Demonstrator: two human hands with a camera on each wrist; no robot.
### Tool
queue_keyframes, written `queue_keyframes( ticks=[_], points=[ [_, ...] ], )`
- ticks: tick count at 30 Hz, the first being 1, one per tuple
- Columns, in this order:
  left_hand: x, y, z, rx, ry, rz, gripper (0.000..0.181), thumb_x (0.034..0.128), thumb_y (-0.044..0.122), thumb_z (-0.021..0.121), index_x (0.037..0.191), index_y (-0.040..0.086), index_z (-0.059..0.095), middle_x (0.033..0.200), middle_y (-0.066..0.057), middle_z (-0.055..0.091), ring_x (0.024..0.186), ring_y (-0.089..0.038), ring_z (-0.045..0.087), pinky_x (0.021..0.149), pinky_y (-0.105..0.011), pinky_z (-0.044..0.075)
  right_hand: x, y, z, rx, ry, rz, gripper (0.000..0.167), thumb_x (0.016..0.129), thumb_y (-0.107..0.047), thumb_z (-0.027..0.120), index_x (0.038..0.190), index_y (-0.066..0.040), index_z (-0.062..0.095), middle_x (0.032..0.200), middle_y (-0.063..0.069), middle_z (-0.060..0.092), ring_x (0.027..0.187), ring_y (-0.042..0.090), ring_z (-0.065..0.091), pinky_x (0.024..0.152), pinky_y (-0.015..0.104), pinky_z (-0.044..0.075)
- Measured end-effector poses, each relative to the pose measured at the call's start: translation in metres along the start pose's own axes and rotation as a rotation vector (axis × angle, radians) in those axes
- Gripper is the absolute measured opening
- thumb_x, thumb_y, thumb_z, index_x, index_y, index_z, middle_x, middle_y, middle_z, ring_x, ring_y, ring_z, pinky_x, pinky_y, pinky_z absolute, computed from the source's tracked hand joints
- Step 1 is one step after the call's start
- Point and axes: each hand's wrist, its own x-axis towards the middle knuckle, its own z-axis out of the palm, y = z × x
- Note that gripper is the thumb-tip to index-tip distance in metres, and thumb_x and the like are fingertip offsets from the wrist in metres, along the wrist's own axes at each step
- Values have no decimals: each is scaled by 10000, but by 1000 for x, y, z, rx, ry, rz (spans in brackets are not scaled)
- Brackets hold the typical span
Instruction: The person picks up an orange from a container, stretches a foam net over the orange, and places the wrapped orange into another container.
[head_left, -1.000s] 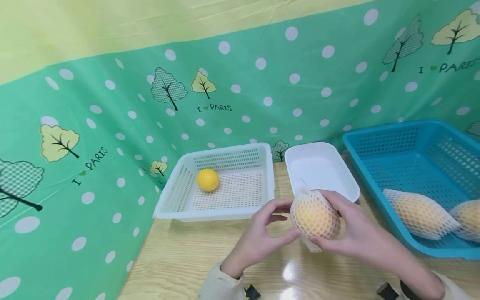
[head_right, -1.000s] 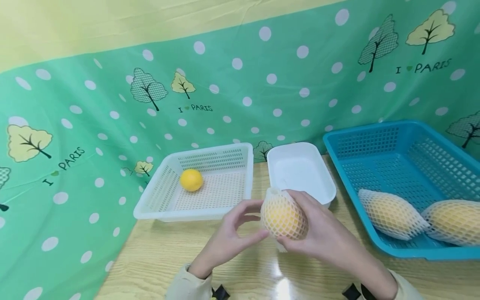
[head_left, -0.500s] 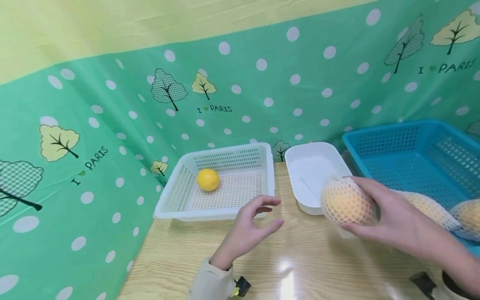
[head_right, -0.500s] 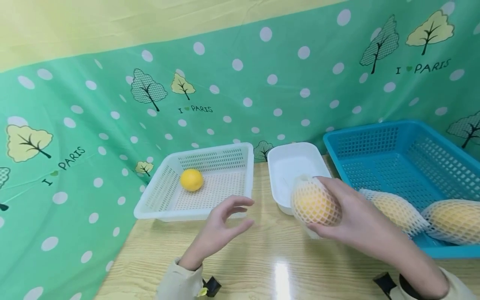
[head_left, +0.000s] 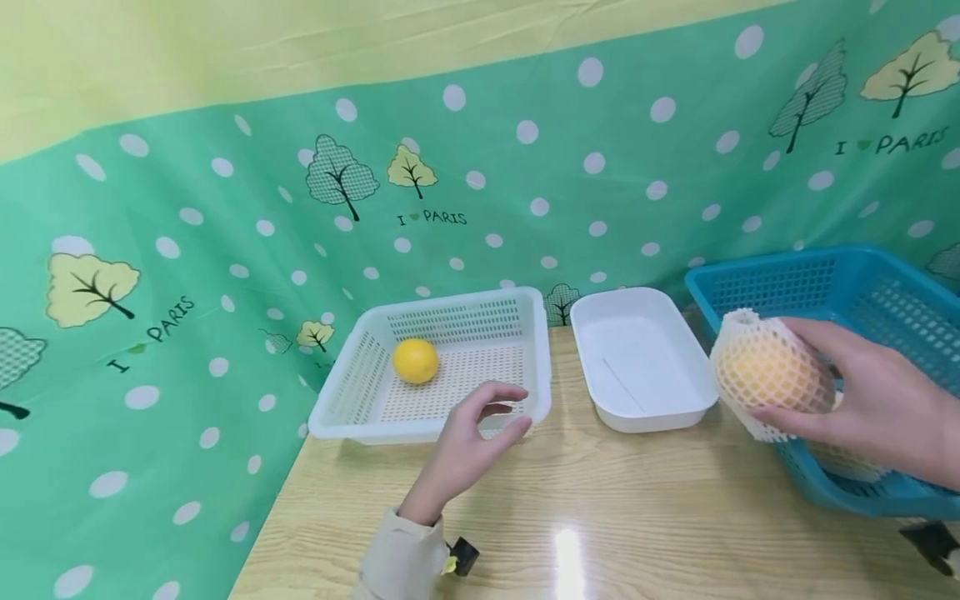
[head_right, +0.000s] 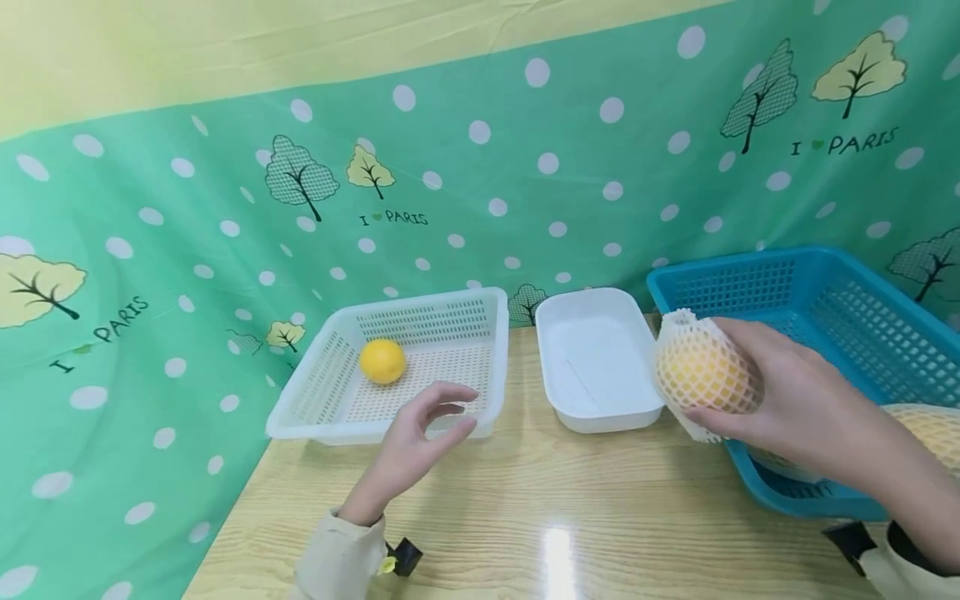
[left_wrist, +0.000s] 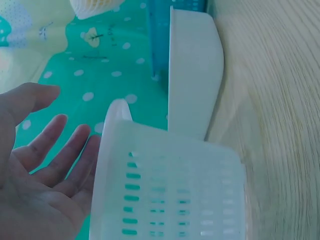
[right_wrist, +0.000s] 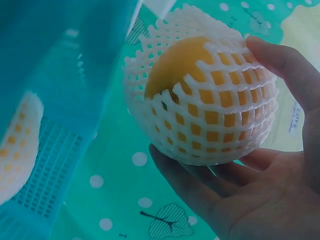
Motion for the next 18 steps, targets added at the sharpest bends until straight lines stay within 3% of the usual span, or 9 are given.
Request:
queue_keyframes(
  ticks=[5,11,18],
  points=[
    [2,-6,-9,34,24,-34,292,925,149,705,1197,67,640,1215,-54,654,1167,-284,599,1017,-428,503,1,13,-2,-27,-6,56,1038,654,-353,929,1405,115,386,1258,367,483,1065,543,491,790,714,467],
    [4,-13,-21,104,74,-64,274,919,129,708,1178,63,650,1188,-35,667,1153,-276,608,997,-360,512,3,30,-6,-84,3,81,1013,652,-325,929,1365,164,400,1226,398,484,1051,551,485,787,705,453],
    [9,-20,-30,70,133,-91,261,926,128,703,1168,60,634,1176,-58,653,1126,-205,612,1015,-458,501,3,62,-9,-146,-17,125,1044,601,-331,945,1328,189,405,1198,426,456,1036,562,460,801,705,424]
  ],
)
